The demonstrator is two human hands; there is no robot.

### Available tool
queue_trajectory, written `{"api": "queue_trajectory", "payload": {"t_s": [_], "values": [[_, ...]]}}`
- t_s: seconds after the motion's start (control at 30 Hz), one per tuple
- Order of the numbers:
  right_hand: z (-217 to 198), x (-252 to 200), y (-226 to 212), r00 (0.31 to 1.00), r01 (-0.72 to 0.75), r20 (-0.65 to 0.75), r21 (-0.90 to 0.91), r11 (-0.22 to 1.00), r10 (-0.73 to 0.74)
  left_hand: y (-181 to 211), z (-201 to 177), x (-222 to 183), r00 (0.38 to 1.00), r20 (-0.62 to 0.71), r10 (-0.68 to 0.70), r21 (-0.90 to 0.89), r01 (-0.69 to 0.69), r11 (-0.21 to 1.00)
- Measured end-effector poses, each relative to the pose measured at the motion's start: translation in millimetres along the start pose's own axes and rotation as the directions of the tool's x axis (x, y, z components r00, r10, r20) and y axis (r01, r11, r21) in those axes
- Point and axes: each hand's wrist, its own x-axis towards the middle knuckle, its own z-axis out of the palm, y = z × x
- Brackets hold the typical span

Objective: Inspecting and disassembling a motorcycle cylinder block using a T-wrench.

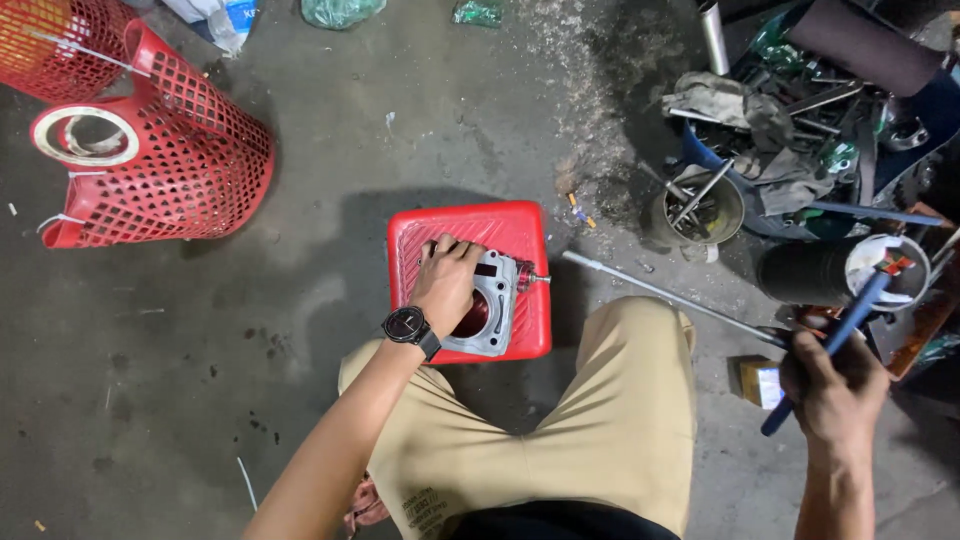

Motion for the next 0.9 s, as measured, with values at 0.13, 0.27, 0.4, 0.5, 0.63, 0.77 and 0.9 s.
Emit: {"api": "queue_trajectory", "payload": {"t_s": [0.13,0.27,0.4,0.5,0.63,0.77,0.9], "values": [[28,0,-11,0.992,-0.09,0.083,-0.021,0.996,0.091,1,-4,1,0.999,0.034,-0.02,-0.006,0.02,1.0],[39,1,-14,0.99,-0.097,0.098,-0.066,0.993,0.103,0,-4,1,1.0,0.018,-0.003,-0.004,0.003,1.0],[31,7,-7,0.984,-0.13,0.108,-0.087,0.988,0.139,0,-4,1,1.0,0.018,-0.006,-0.017,0.007,1.0],[34,26,-20,0.962,-0.226,0.122,-0.154,0.962,0.245,-2,-3,0,1.0,0.025,-0.004,-0.005,0.004,1.0],[48,48,-46,0.923,-0.263,0.168,-0.385,0.885,0.347,-2,-3,1,0.999,0.032,0.022,0.0,-0.022,1.0],[41,59,-35,0.921,-0.264,0.153,-0.428,0.865,0.357,-3,1,1,0.999,0.033,0.03,-0.01,-0.029,1.0],[63,23,-23,0.996,0.017,0.086,-0.479,0.878,0.027,-4,1,0,1.0,-0.007,0.026,-0.019,-0.026,0.999]]}}
